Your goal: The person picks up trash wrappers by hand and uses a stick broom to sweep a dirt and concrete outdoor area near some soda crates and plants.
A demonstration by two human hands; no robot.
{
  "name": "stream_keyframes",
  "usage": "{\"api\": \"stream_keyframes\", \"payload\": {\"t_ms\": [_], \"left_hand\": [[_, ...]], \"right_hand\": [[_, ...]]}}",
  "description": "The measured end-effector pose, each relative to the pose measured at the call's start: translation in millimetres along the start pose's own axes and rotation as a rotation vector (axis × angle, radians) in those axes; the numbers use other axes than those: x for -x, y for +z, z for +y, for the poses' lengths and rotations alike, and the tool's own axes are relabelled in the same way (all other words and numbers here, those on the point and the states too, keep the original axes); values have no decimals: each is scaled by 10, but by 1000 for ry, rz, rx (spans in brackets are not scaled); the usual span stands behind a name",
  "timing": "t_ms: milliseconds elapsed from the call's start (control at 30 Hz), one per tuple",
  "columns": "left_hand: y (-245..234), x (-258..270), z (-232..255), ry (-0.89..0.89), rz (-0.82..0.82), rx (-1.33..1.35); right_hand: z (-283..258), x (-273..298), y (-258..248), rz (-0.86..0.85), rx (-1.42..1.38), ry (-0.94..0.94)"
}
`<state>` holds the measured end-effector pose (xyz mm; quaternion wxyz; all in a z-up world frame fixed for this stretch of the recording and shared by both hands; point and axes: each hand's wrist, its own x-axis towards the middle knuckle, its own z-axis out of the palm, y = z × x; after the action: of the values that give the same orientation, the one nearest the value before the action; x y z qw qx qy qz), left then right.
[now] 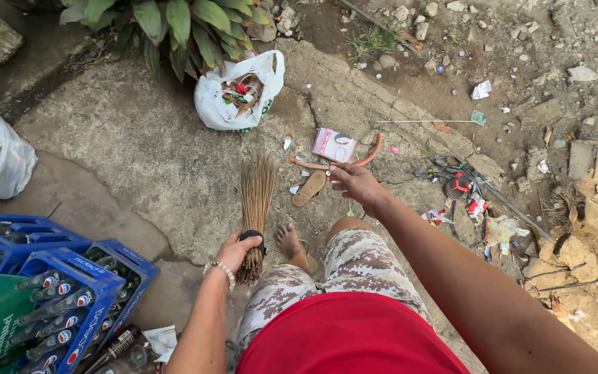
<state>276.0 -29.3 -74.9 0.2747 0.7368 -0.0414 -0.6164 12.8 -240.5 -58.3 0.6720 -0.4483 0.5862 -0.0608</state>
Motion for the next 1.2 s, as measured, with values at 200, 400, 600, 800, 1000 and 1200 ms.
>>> {"api": "stream_keyframes", "payload": {"t_ms": [200, 400, 600, 800, 1000, 1200], "left_hand": [[-408, -312, -30, 0, 90, -227], [-625, -549, -66, 9, 78, -193], [-631, -583, 265, -42, 22, 21], [-479, -493, 782, -109, 97, 216], [-390, -579, 1357, -110, 141, 380], [-231, -512, 1655, -65, 203, 468]], "right_hand": [[-283, -186, 392, -35, -11, -15], [-388, -389, 380, -15, -56, 9], [-490, -578, 368, -58, 20, 51], [-879, -1038, 273, -112, 60, 37], [-1150, -1463, -27, -165, 86, -28], [-1389, -1616, -97, -205, 180, -2]]}}
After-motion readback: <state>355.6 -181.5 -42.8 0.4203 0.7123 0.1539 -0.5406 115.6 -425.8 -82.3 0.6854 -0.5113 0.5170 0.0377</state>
